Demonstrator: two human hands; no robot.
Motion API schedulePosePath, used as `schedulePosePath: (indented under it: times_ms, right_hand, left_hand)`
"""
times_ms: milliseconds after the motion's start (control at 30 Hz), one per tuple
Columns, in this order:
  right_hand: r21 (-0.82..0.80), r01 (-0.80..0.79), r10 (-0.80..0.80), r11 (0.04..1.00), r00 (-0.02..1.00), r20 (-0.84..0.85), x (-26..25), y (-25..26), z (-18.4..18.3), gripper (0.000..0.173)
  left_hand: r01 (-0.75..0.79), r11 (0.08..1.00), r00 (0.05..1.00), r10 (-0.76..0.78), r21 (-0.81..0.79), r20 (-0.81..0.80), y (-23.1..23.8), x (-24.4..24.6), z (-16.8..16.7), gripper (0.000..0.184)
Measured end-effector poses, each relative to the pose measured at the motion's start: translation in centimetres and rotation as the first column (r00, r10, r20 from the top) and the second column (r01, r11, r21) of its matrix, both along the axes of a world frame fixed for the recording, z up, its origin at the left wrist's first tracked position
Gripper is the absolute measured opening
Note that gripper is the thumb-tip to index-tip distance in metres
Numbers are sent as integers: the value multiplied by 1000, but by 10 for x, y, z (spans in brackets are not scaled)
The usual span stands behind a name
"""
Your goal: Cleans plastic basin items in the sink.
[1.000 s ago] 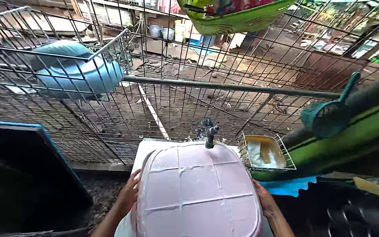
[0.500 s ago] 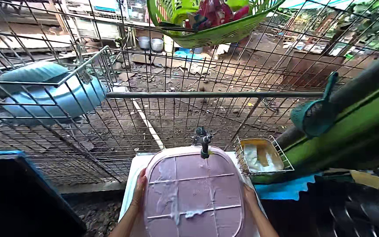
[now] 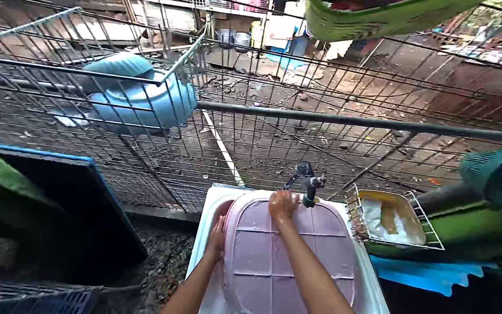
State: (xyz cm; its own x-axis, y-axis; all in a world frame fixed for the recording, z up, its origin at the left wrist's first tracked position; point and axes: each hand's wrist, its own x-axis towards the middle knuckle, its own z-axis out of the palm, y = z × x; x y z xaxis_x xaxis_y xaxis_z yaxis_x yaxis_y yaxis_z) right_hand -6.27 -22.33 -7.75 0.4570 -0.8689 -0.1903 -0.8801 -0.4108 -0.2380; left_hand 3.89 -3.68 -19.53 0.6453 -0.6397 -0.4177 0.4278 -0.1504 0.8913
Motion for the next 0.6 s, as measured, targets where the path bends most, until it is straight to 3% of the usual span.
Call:
schedulePosePath:
  times_ms: [133,233,300,333,400,467,533,600]
  right_hand:
    - [-207,-340,373,917,917,145,32,59,-41,47]
    - [-236,-688,727,687,653,211,27,102,-68,36]
    - [-236,-753,789,615,579,207,24,94,-67,35]
    - [-246,-733,773,634,606,185,22,80,-63,40]
    - [-204,-610,638,765,761,119,15,43,-45,57]
    - [-9,-396,396,918,918,-2,-2,-4,-15,66]
    - [51,-169,166,984,985,45,-38,-44,-8,63]
    - [-20,43,-38,999,979,198,-85,-66,-15,51]
  left_hand:
    - [15,999,997,-18,-47,-69,-2,9,-12,58]
    - [9,994,994,-21,-108,-104,-2,10,1,56]
    - [20,994,994,-32,-109,-107,-3,13,-2,57]
    - [33,994,995,-42,-104,-85,-4,14,-6,55]
    - [46,996,999,-48,-79,-21,-5,10,-8,48]
    - [19,999,1000,-18,-39,4,-10,5,-3,40]
    - [2,1000,1000,-2,-14,12,-13,4,-3,39]
    - [-1,1000,999,1,4,44,-14,2,-3,39]
